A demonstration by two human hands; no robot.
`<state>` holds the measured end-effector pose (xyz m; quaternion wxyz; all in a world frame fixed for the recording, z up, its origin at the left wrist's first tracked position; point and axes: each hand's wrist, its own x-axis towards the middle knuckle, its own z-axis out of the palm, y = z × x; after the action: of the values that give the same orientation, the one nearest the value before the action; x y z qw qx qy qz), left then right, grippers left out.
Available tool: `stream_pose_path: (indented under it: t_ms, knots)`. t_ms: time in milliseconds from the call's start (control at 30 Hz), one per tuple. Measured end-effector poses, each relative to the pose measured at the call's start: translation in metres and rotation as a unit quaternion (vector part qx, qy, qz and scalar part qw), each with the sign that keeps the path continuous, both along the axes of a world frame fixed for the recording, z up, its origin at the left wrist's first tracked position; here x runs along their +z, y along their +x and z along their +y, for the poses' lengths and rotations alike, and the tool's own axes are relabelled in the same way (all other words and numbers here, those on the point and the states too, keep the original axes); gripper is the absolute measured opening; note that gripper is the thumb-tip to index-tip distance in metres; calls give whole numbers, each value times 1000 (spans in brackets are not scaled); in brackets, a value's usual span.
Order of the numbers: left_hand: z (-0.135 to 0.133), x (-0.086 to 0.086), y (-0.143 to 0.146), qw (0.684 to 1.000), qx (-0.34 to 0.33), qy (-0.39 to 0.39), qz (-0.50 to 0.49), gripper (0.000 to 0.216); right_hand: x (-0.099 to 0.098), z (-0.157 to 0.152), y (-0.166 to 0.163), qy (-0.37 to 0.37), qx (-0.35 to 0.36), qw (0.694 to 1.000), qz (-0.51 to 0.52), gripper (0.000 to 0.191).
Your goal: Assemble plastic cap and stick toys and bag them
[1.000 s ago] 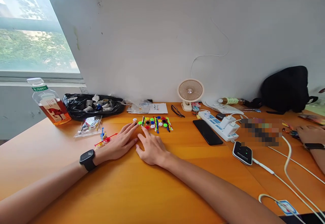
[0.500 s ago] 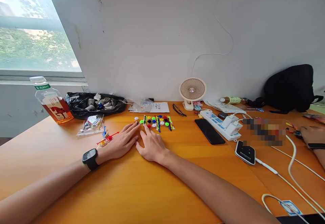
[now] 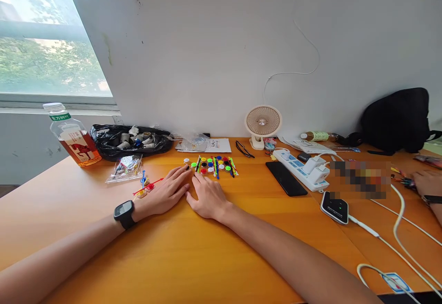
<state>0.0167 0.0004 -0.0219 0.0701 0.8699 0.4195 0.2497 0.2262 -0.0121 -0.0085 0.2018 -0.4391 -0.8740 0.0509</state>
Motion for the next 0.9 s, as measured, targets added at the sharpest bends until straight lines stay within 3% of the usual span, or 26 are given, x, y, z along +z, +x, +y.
stream_pose_path:
  t_ms: [200, 367, 633, 900]
  knots:
    - [-8, 6, 1, 997, 13, 33, -62, 49, 1, 0, 4, 2, 48, 998, 48, 21]
    - [-7, 4, 2, 996, 25, 8, -81, 37, -4, 6, 6, 17, 19, 996, 86, 23]
    - [-12, 13, 2, 986, -76, -42, -141, 34, -8, 10, 8, 19, 31, 997, 67, 22]
    - [-10, 8, 3, 991, -46, -30, -126, 27, -3, 10, 13, 20, 62, 997, 41, 17]
